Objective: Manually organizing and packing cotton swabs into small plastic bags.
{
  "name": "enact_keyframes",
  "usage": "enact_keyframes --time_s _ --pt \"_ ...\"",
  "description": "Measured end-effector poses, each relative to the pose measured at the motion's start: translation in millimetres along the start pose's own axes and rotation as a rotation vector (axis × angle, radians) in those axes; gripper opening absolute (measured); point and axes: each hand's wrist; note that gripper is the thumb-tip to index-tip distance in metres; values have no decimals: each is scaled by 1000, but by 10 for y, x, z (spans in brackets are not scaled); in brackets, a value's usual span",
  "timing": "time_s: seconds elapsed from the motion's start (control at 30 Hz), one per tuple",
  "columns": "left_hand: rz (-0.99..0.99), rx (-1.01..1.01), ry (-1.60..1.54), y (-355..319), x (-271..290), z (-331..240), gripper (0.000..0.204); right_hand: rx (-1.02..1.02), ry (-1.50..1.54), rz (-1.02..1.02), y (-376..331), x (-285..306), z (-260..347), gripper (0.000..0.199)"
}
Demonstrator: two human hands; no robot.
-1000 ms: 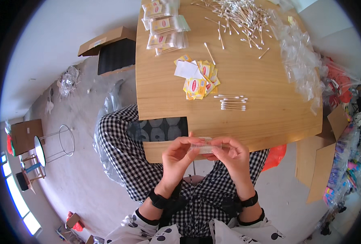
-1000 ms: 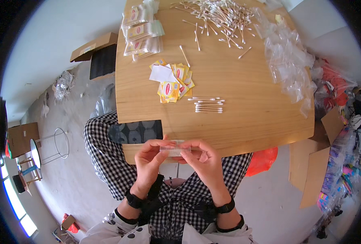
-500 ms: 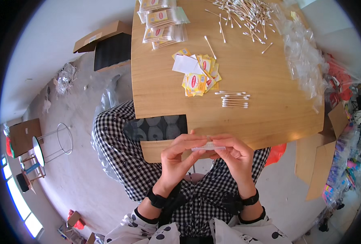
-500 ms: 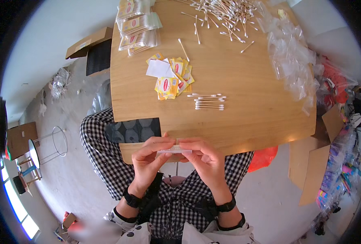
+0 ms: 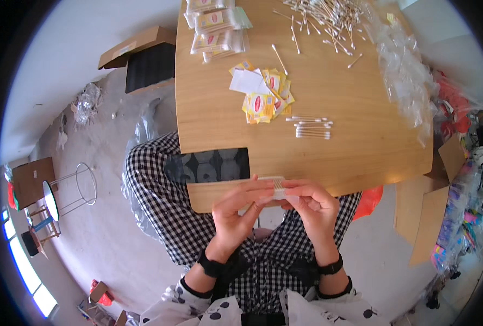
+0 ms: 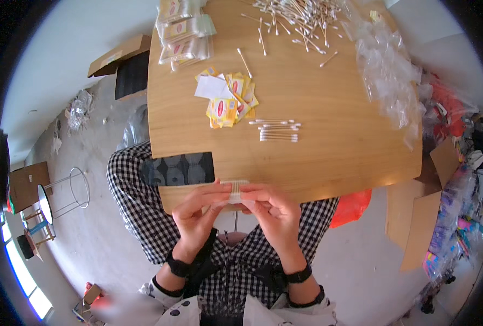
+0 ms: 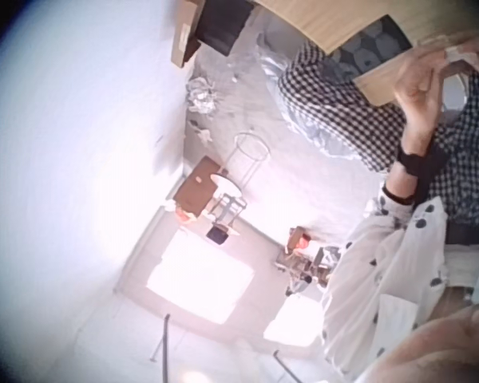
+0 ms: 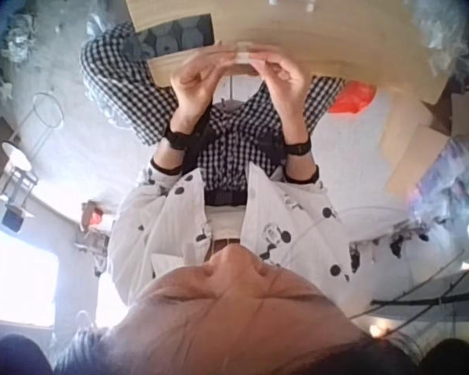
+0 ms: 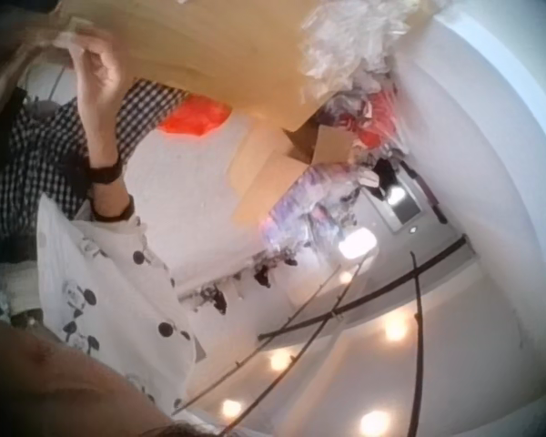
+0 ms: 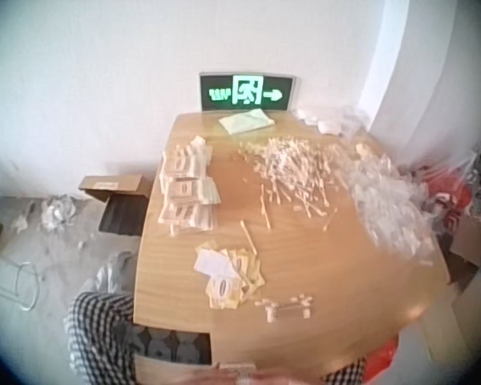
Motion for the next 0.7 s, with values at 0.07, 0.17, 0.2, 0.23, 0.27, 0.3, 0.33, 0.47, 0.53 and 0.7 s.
enact_keyframes --time_s 0.07,0.17,0.2,0.23,0.27,0.3,0.33,0.47,0.53,0.7 --pt "-1 17 -81 -35 -27 46 10 -85 80 10 69 6 73 10" --pt "-21 88 -268 56 -47 77 12 -190 139 23 127 -21 101 11" --pt "-6 115 -289 63 -50 46 14 -216 124 19 110 -50 109 13" --pt "9 141 -310 66 -55 25 15 -217 123 16 104 -71 118 13" --pt "11 142 -312 63 -64 17 15 -220 122 15 111 -88 127 14" --pt "-3 143 -312 59 -73 8 16 -222 121 16 120 -95 137 15" --pt "-17 144 -313 56 -77 1 16 -222 120 15 130 -93 139 15" --pt "-2 112 -324 76 -77 40 16 -196 170 35 142 -69 132 14" --pt "-21 195 -565 41 -66 102 16 -201 155 40 154 -46 111 13" --pt "8 104 -521 33 -25 195 14 -186 175 62 134 46 78 11"
Point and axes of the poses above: each hand's wrist, its own y-axis towards the middle knuckle, its own x-axis out of the back of the hand, z = x × y, and after that the axes turned 15 degrees about z, right-handed
